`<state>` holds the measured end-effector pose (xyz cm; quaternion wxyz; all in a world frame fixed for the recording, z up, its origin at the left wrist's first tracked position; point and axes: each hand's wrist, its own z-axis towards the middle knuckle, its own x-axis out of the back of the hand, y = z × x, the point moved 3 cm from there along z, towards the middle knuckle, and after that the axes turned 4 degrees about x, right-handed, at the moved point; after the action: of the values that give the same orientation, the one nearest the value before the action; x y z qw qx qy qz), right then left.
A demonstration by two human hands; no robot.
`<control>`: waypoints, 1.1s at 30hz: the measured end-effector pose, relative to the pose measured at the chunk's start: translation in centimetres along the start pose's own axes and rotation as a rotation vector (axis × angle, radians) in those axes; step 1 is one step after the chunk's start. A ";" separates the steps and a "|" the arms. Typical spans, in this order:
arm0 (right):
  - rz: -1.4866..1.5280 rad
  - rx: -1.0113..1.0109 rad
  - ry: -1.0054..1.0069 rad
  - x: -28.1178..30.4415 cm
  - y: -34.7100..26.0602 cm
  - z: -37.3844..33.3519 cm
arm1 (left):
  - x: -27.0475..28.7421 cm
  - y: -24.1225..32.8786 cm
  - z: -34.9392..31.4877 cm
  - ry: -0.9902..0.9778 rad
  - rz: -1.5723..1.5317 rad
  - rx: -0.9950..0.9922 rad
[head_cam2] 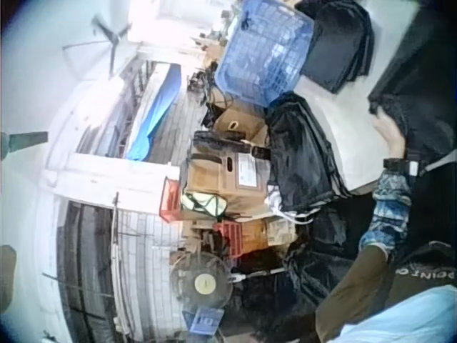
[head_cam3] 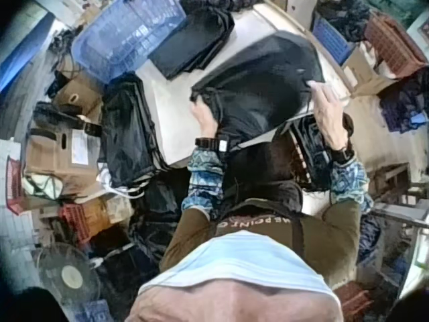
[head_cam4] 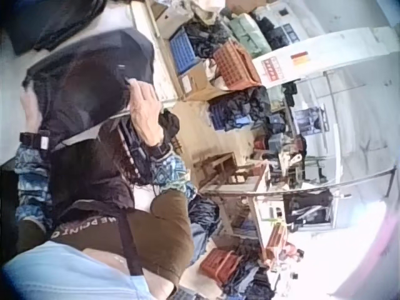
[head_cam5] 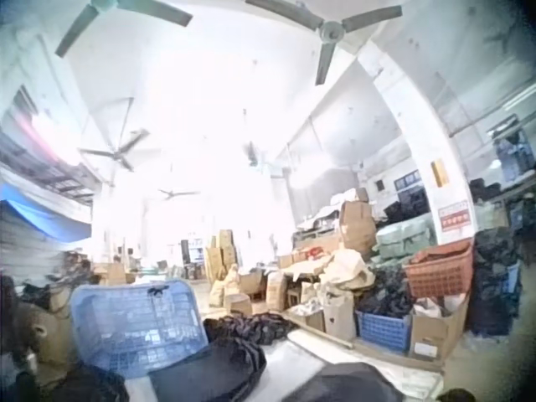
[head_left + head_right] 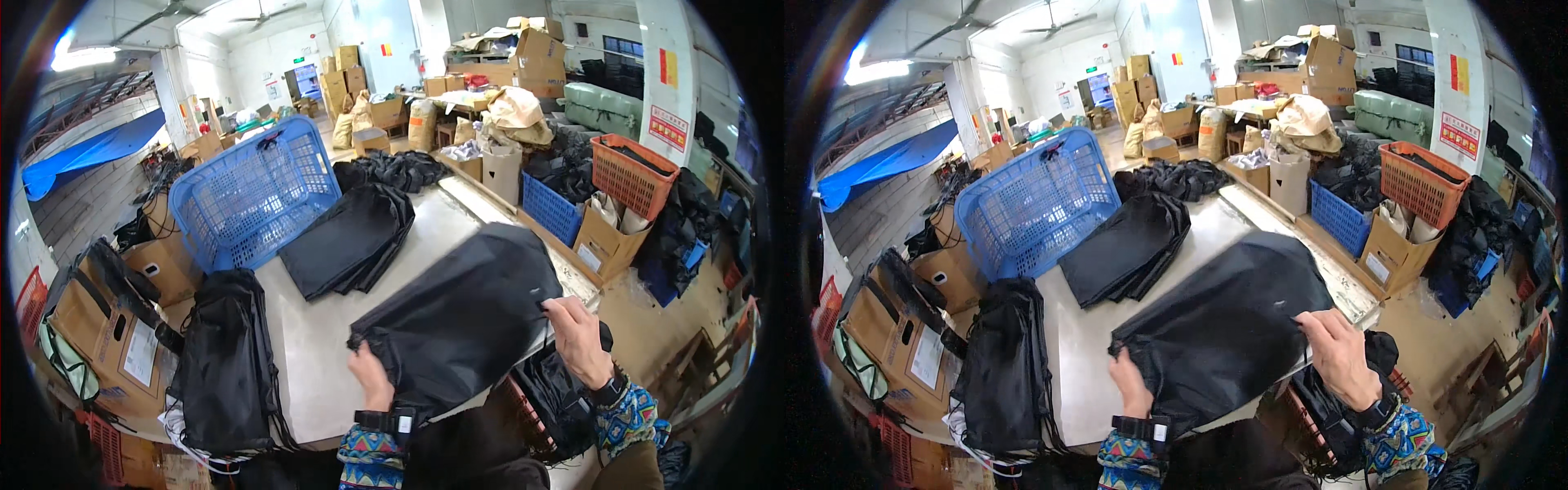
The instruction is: The person assembles black drawstring bags by threading black cords through the top hems using a metal hook tool. They pull the cords through, adjust the length, and place the finished bags into a pile on the table.
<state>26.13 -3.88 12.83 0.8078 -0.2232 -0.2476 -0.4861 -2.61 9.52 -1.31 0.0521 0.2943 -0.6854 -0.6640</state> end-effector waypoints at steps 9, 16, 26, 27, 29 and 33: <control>0.536 -0.300 -0.208 -4.1 -2.4 -0.8 | 3.7 -3.2 -1.0 -0.008 -0.025 0.106; 0.465 -0.200 -0.305 -3.7 0.9 -0.5 | 7.2 -3.8 0.5 0.070 -0.242 0.177; -0.313 -0.316 0.201 1.1 9.3 -3.3 | 9.4 0.6 0.3 0.288 -0.083 0.159; -0.301 -0.272 0.117 0.2 8.1 -3.9 | 8.0 0.7 -0.7 0.273 0.029 0.314; -0.192 0.025 -0.111 -2.9 3.1 -2.6 | 8.2 -0.4 -1.0 -0.134 0.333 0.123; -0.006 0.001 -0.117 -3.8 -0.7 -0.9 | 7.0 4.3 -4.9 0.158 0.791 -0.750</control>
<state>24.15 -2.13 9.82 0.7907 -0.2501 -0.2952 -0.4744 -7.52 1.73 1.08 0.4501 0.0246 -0.4542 -0.7685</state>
